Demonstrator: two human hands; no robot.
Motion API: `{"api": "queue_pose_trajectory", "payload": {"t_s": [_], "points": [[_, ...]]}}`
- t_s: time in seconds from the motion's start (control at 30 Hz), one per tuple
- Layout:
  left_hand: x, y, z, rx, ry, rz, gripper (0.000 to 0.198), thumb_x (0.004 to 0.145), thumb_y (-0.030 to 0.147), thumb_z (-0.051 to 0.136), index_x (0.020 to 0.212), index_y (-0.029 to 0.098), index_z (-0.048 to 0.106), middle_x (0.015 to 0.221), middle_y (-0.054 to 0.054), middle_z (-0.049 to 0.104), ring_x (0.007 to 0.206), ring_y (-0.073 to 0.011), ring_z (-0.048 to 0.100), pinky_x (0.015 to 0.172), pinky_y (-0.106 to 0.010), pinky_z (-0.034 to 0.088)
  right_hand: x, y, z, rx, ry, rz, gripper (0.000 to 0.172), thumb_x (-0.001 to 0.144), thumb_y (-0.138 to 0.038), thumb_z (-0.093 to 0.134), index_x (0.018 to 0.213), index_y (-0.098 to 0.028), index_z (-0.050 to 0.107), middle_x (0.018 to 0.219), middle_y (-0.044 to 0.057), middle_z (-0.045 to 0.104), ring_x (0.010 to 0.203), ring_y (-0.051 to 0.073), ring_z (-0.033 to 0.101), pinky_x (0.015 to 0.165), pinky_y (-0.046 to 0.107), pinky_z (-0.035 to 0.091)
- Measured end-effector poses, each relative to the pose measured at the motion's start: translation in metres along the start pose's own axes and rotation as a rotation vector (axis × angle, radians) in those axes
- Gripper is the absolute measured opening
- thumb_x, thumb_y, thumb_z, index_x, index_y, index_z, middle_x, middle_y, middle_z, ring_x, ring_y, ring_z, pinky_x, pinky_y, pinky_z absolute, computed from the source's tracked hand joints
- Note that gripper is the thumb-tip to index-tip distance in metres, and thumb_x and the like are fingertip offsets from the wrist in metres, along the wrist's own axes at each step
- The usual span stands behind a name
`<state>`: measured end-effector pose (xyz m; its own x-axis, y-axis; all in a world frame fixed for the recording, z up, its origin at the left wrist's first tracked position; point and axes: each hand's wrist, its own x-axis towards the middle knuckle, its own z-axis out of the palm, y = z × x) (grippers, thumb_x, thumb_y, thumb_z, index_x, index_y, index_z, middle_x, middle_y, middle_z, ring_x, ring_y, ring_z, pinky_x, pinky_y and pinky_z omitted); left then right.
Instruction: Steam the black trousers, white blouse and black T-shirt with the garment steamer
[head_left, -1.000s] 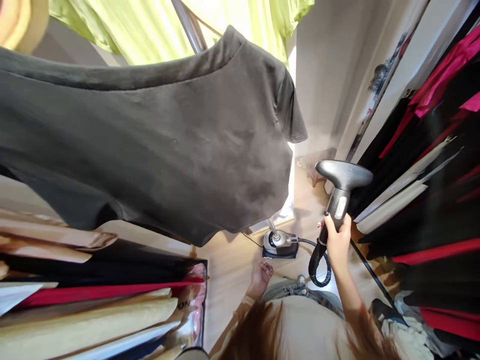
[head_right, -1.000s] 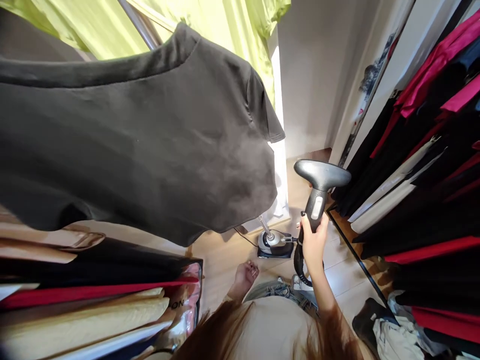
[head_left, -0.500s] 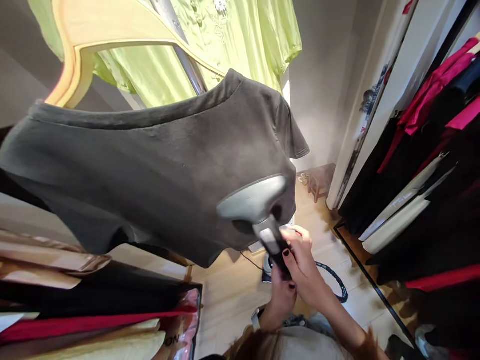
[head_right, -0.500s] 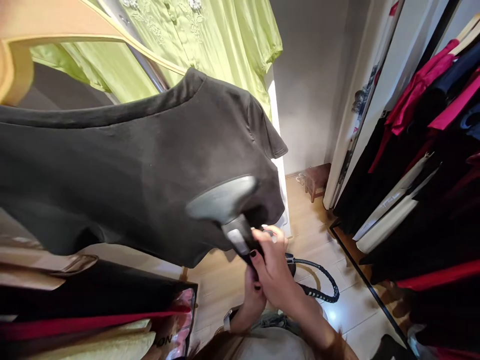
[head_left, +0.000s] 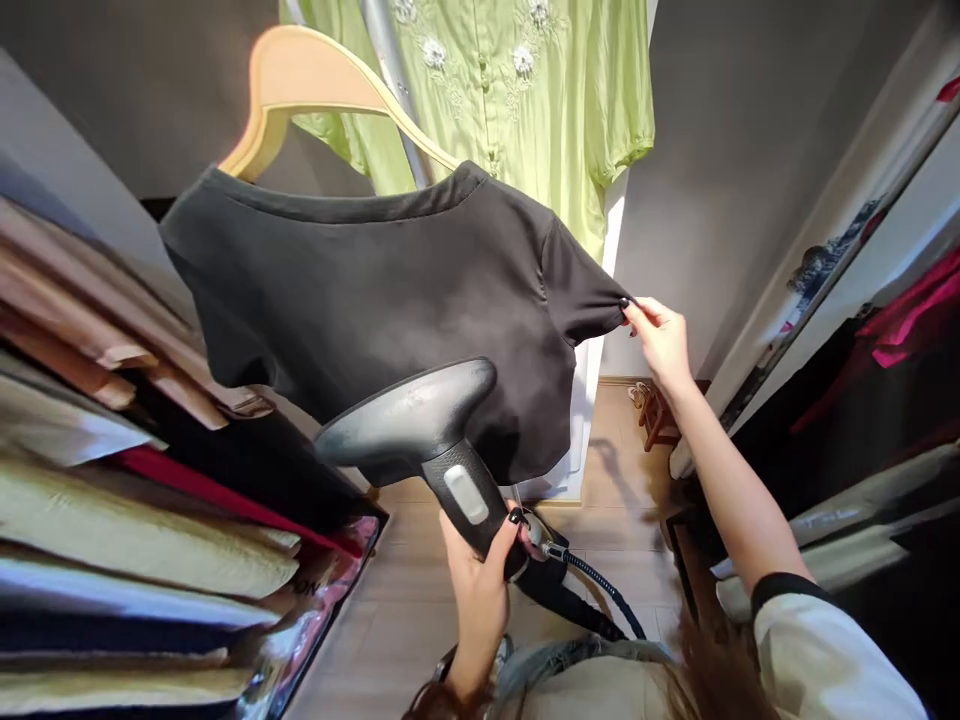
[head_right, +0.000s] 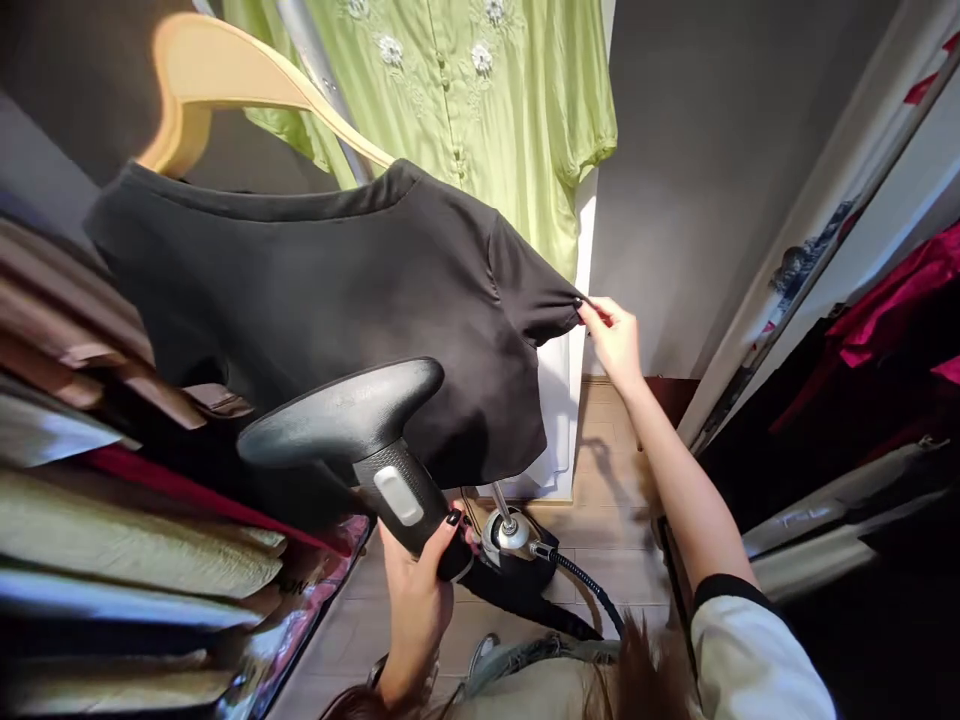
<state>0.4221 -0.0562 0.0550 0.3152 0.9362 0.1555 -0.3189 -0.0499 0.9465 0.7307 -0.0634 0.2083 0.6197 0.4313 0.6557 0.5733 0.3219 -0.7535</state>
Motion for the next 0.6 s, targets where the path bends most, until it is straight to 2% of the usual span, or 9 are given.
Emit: {"api": "queue_pose_trajectory", "payload": {"t_s": [0.13, 0.27, 0.37, 0.5, 0.6], "points": [[-0.012, 0.006, 0.011, 0.071, 0.073, 0.052, 0.033, 0.071, 0.037, 0.081, 0.092, 0.018, 0.066, 0.081, -0.003, 0.069, 0.069, -0.0181, 0.067, 0.064, -0.030, 0.057, 0.025, -0.019, -0.037, 0.010, -0.200, -0.027, 0.038, 0.075, -0.055, 0.078, 0.080, -0.018, 0.072, 0.077, 0.001, 0.066, 0.070, 0.013, 0.059, 0.065, 0.028, 0.051], [0.000, 0.029, 0.020, 0.216, 0.099, 0.139, 0.031, 0.072, 0.044, 0.078, 0.076, 0.017, 0.063, 0.065, -0.001, 0.064, 0.056, -0.0158, 0.061, 0.054, -0.028, 0.052, 0.041, -0.033, -0.053, 0.062, -0.278, 0.015, 0.033, 0.074, -0.048, 0.081, 0.081, -0.017, 0.072, 0.077, 0.002, 0.068, 0.069, 0.011, 0.060, 0.064, 0.026, 0.053], [0.025, 0.053, 0.025, 0.340, -0.023, 0.185, 0.036, 0.074, 0.047, 0.076, 0.066, 0.019, 0.054, 0.054, 0.002, 0.057, 0.045, -0.0132, 0.052, 0.047, -0.027, 0.046, 0.044, -0.037, -0.063, 0.078, -0.313, 0.028, 0.031, 0.075, -0.047, 0.080, 0.079, -0.017, 0.073, 0.077, 0.001, 0.070, 0.069, 0.011, 0.061, 0.063, 0.025, 0.053], [0.063, 0.085, 0.031, 0.541, -0.298, 0.238, 0.033, 0.072, 0.043, 0.078, 0.069, 0.018, 0.056, 0.054, 0.002, 0.055, 0.045, -0.0119, 0.049, 0.046, -0.025, 0.041, 0.049, -0.040, -0.079, 0.069, -0.346, 0.012, 0.028, 0.072, -0.042, 0.082, 0.080, -0.016, 0.075, 0.079, 0.002, 0.072, 0.073, 0.011, 0.063, 0.068, 0.026, 0.054], [0.088, 0.104, 0.035, 0.668, -0.436, 0.256, 0.033, 0.071, 0.043, 0.078, 0.072, 0.017, 0.059, 0.056, 0.003, 0.055, 0.046, -0.0117, 0.049, 0.046, -0.024, 0.039, 0.054, -0.043, -0.086, 0.066, -0.350, 0.037, 0.026, 0.069, -0.037, 0.083, 0.081, -0.015, 0.077, 0.081, 0.003, 0.074, 0.075, 0.013, 0.064, 0.071, 0.028, 0.053]]}}
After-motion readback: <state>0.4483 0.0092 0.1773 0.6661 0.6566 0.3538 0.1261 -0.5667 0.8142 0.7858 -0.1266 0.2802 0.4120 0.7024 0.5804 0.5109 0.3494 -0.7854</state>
